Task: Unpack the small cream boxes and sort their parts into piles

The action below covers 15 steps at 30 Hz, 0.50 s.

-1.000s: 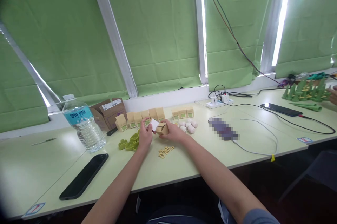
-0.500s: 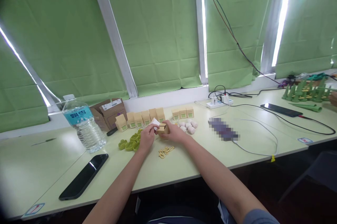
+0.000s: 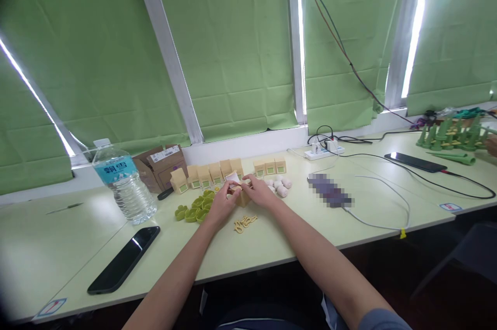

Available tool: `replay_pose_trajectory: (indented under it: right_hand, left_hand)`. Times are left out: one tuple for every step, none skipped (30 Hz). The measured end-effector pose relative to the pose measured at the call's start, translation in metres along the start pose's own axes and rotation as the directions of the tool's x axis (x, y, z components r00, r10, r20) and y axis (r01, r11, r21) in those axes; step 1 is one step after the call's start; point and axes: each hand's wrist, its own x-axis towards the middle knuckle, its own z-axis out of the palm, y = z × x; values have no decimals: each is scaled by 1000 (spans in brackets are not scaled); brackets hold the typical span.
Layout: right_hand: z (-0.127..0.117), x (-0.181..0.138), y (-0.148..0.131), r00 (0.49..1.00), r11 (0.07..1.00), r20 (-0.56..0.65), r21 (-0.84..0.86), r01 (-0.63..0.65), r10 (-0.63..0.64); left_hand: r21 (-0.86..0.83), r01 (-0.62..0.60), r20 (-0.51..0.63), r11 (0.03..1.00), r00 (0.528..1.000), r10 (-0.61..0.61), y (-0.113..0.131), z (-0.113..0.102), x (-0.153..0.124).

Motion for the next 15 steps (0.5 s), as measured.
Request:
replay_pose_trajectory:
  right_hand:
    - [-1, 0, -1, 1000, 1000, -4, -5, 2, -2]
    - [-2, -1, -2, 1000, 1000, -7, -8, 5, -5]
    - [-2, -1, -2, 1000, 1000, -13, -11, 9, -9]
    - [-3, -1, -3, 1000, 1000, -24, -16, 13, -13]
    - [-3, 0, -3, 999, 1000, -42, -24, 17, -18]
    - [-4, 0, -3, 998, 999, -63, -37, 22, -24]
    - [-4, 1, -3, 996, 998, -86, -51, 29, -33]
    - [-4, 1, -2, 993, 997, -104, -64, 41, -47]
    - [-3, 2, -1, 991, 995, -114, -76, 58, -67]
    - [-3, 3, 0, 989, 993, -116, -85, 82, -92]
    - [-3, 4, 1, 986, 989, -115, -95, 109, -120]
    - [-3, 4, 2, 982, 985, -113, -109, 137, -149]
    - [-3, 4, 3, 978, 979, -109, -126, 162, -175]
    - [-3, 4, 3, 975, 973, -100, -144, 181, -196]
    - [-3, 4, 2, 974, 967, -88, -162, 195, -210]
  left_hand:
    - [0, -3, 5, 1000, 1000, 3, 0, 0, 0]
    - [5, -9, 7, 1000, 1000, 9, -1, 1, 0]
    - [14, -18, 12, 1000, 1000, 18, -2, 1, 0]
    - [26, -26, 15, 999, 1000, 26, -2, 2, 0]
    - [37, -33, 20, 999, 999, 33, -3, 2, 0]
    - [49, -38, 22, 998, 999, 37, -3, 2, 0]
    - [60, -42, 23, 997, 999, 41, -4, 2, 0]
    - [71, -47, 23, 996, 999, 46, -4, 2, 1]
    - [80, -52, 23, 995, 998, 51, -5, 3, 1]
    - [89, -56, 23, 994, 998, 54, -5, 3, 1]
    - [95, -57, 23, 994, 998, 55, -6, 3, 1]
    - [99, -55, 23, 994, 998, 53, -6, 3, 0]
    - [98, -50, 24, 994, 999, 48, -6, 3, 0]
    - [94, -44, 24, 995, 999, 42, -7, 3, 0]
    - [87, -38, 23, 996, 999, 36, -7, 3, 0]
